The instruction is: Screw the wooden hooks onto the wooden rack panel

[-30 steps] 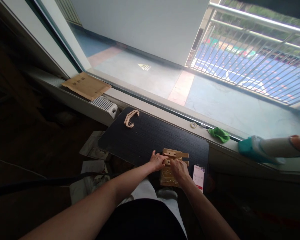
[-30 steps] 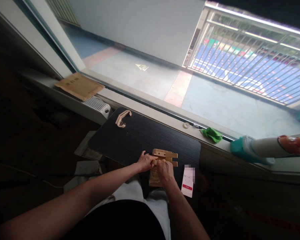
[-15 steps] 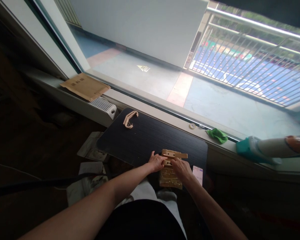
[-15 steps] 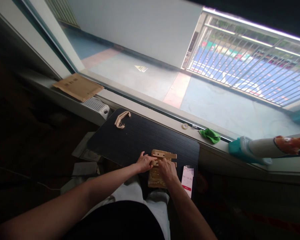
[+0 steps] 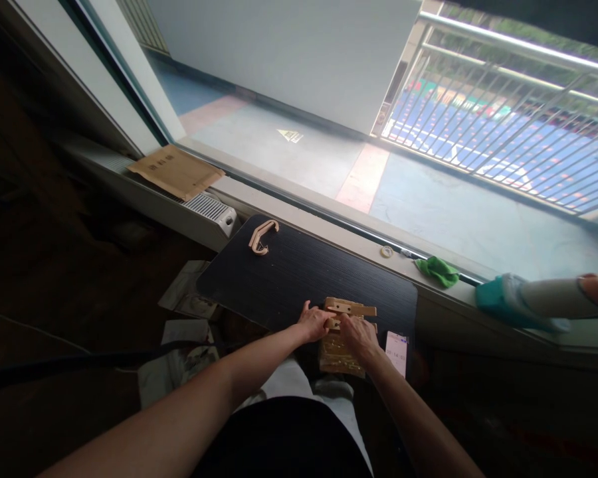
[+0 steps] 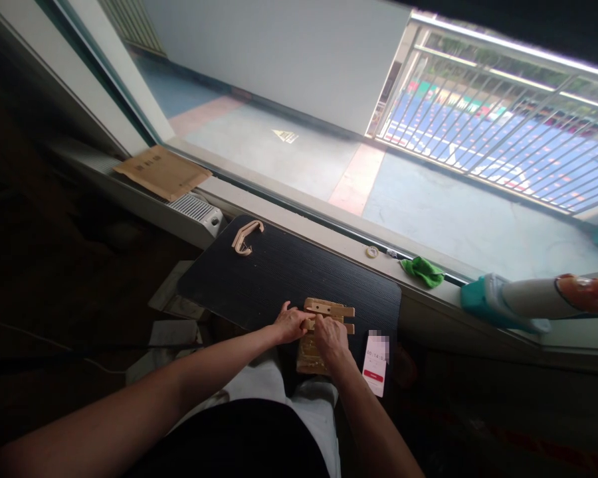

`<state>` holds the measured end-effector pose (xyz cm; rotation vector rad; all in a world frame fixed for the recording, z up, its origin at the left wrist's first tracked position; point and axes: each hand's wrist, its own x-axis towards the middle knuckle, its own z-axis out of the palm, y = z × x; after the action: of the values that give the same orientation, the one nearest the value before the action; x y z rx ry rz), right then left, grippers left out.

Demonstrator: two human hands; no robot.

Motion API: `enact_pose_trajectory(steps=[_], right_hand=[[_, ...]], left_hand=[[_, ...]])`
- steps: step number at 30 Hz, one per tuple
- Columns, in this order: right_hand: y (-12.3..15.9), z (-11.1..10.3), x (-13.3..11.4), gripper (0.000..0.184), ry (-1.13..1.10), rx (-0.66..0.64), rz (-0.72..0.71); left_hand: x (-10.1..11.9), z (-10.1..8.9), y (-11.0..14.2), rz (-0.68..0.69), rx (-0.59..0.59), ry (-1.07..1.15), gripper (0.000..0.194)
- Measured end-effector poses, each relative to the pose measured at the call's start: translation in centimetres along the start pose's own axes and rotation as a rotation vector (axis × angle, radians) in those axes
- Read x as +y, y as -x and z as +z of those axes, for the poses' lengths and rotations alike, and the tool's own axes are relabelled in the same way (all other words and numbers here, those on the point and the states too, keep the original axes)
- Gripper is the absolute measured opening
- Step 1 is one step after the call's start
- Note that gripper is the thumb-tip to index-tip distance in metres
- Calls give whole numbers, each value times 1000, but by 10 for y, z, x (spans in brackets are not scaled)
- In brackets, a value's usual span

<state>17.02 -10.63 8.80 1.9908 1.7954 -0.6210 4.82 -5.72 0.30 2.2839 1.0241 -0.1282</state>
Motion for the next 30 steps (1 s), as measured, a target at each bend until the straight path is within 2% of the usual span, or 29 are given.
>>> enact_pose_trajectory(steps=[5,8,13,17,20,23,27,30], right_hand=[[6,-10,5,28,40,42,-185],[7,-15,5,26,69,47,-202],[2,-7,3,26,-32,45,-122],[-2,5,7,23,-138,52,35],[-2,6,11,24,-164,45,84],[1,2,13,21,-95,43,31],[8,-4,13,23,29,73,-124],[9,-4,12,23,36,87,-153]], left_hand=[[0,-1,-1,20,8,-28,30],[-1,0,-1,28,9,-38,29],[-3,3,-2,30,7,-27,34],[-4,4,-3,10,-9,-16,40],[-3,4,-3,-7,-10,-12,36],[-2,2,-2,4,-10,-10,31],[-2,1,-2,14,-8,-12,37],[-2,1,-2,12,-9,-12,37]])
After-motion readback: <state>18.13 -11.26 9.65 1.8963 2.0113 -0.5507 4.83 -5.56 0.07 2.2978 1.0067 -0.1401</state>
